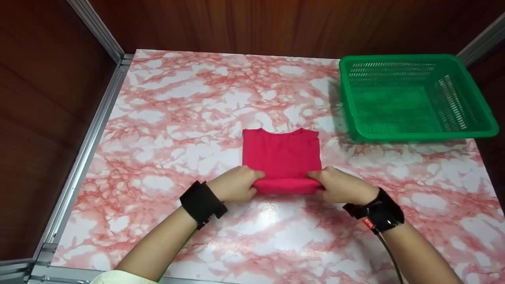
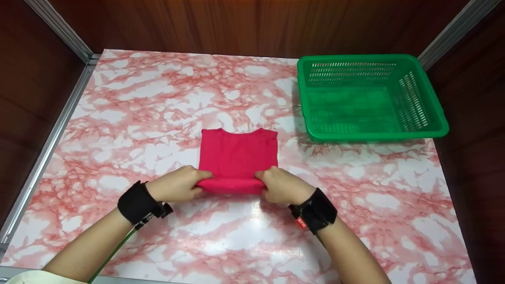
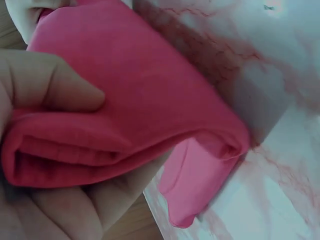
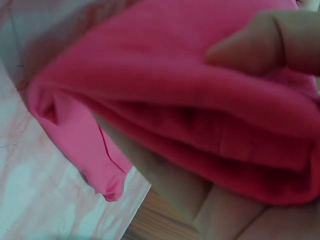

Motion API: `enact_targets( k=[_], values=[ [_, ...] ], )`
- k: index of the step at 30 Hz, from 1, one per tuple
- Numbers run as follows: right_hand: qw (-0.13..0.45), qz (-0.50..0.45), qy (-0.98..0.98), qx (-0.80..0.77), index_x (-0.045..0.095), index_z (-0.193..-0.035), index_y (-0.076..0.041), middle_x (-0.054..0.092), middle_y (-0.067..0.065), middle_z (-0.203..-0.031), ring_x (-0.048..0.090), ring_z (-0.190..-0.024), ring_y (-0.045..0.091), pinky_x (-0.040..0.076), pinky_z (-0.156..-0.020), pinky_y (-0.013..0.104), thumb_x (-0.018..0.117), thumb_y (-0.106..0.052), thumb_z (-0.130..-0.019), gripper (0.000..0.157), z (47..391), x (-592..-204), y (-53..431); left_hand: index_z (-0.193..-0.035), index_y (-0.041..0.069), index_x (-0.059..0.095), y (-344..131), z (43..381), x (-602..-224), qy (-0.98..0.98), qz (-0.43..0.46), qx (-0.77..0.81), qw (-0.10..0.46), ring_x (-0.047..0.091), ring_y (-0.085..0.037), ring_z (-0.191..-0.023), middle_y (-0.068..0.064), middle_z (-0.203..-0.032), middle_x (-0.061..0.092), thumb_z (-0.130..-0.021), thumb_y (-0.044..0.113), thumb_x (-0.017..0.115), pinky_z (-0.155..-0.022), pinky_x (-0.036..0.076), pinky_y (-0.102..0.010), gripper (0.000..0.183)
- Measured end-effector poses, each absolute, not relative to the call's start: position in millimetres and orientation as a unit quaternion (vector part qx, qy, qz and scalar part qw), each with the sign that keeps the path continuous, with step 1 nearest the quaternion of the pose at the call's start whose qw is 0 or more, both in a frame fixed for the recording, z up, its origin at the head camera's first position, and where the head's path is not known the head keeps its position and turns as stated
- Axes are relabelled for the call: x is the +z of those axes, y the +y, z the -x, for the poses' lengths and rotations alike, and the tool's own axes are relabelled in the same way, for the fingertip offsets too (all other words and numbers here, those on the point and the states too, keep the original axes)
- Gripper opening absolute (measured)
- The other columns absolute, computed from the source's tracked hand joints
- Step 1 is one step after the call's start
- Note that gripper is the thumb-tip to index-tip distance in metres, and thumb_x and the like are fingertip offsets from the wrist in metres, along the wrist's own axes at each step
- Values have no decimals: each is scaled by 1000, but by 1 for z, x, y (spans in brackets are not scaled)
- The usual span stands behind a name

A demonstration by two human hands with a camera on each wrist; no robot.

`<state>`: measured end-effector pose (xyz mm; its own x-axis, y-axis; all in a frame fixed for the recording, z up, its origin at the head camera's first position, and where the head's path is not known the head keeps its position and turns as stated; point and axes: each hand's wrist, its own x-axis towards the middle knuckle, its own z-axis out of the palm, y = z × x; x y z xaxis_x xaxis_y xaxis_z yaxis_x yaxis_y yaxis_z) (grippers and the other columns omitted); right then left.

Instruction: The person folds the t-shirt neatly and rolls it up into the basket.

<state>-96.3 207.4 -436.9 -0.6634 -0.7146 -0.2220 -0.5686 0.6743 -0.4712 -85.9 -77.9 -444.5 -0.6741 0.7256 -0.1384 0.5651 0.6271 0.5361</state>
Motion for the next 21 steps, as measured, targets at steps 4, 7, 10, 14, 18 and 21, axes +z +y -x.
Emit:
enact_targets(
  k=[4,7,10,14,18,21],
  values=[
    [232,352,887,-190,60,-94,-4,41,-6,-57,36,-52,8,34,-50,22,58,3,-75,21,106,-431,211,-84,7,60,-78,97,-442,876,-355,248,213,38,-11,-57,5,-61,40,-78,2,56,-57,35,-23,9],
    [246,338,889,-189,61,-102,-2,42,-5,-58,38,-52,9,35,-51,22,60,-1,-77,25,117,-427,212,-102,5,66,-80,110,-439,872,-322,273,249,35,-10,-55,0,-67,47,-80,3,57,-56,35,-23,24],
    [255,321,891,-197,60,-113,2,43,-2,-61,37,-52,9,35,-51,23,60,-2,-78,36,131,-425,213,-121,2,62,-82,125,-437,869,-282,304,271,30,-9,-51,-2,-73,51,-81,3,57,-54,34,-23,41],
    [257,287,896,-219,49,-130,8,49,4,-68,40,-53,11,37,-52,25,59,-2,-81,52,147,-424,216,-133,0,51,-86,143,-438,871,-250,327,268,27,-7,-47,3,-63,44,-81,4,57,-52,32,-21,52],
    [213,281,910,-220,52,-128,6,54,6,-70,44,-58,14,39,-57,27,61,-4,-81,49,159,-426,219,-131,0,53,-90,157,-441,877,-233,342,245,29,-8,-47,3,-62,43,-81,5,57,-53,32,-22,51],
    [175,282,916,-226,59,-116,1,53,5,-68,44,-59,15,39,-55,28,62,-4,-80,36,167,-431,220,-126,1,57,-92,166,-446,885,-229,349,208,40,-11,-58,-3,-80,58,-79,5,57,-63,39,-24,47]
  ],
)
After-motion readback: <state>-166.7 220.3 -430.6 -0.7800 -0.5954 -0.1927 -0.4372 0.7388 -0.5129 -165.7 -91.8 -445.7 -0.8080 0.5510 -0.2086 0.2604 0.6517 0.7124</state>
